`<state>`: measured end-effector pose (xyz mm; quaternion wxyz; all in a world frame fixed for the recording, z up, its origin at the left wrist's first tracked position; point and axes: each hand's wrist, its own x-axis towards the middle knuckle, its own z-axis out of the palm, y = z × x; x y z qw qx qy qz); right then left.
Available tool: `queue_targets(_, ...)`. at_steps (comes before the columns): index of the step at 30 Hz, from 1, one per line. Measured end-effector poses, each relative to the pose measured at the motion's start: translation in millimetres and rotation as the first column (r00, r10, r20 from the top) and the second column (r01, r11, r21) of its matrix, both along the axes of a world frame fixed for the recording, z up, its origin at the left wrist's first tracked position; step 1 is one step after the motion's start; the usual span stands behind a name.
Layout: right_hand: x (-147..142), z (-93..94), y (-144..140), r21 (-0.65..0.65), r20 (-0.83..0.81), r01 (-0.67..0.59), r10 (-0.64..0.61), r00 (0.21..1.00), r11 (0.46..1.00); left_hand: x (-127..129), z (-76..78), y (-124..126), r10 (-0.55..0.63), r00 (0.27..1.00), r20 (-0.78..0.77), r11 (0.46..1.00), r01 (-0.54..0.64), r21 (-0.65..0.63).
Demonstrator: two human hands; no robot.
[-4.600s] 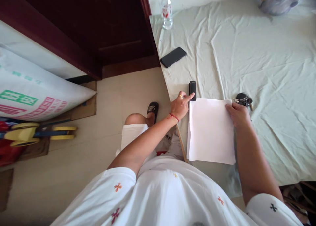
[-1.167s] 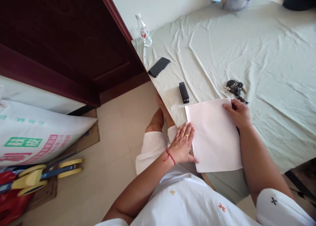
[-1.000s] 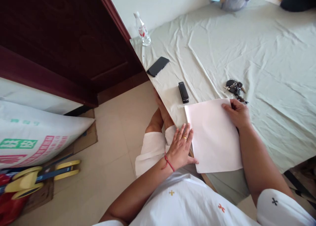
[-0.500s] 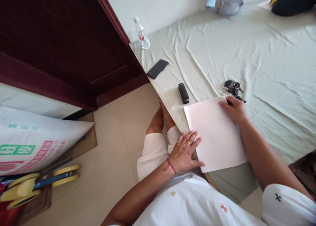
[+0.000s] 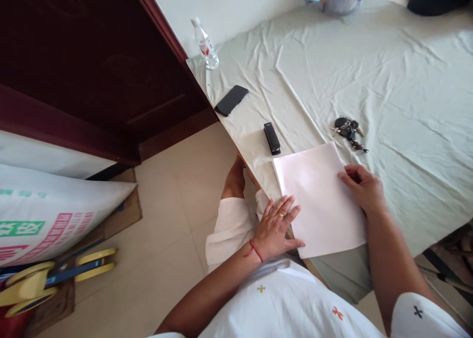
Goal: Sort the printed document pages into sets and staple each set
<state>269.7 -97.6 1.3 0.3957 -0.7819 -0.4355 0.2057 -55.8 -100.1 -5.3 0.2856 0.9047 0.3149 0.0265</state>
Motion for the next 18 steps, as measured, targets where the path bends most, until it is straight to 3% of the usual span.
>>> queue_targets(3, -4.2, -1.9, 3.6, -0.007, 0.085, -0.012, 0.012, 0.996, 1.0, 2.2, 1.3, -0.3, 0.005, 1.0, -0.009, 1.0, -0.005, -0.012)
queue_targets(10, -9.2, 3.9, 5.4, 0.031, 0.081, 0.014, -0.017, 0.997, 0.999, 2.9, 2.2, 0.1, 0.009, 1.0, -0.01, 1.0, -0.009, -0.006)
queue_targets(18, -9.3, 10.1, -2.1, 0.055, 0.197, 0.01, -0.02, 0.98, 0.998, -2.9, 1.9, -0.2, -0.025, 1.0, 0.0, 0.999, 0.025, -0.02)
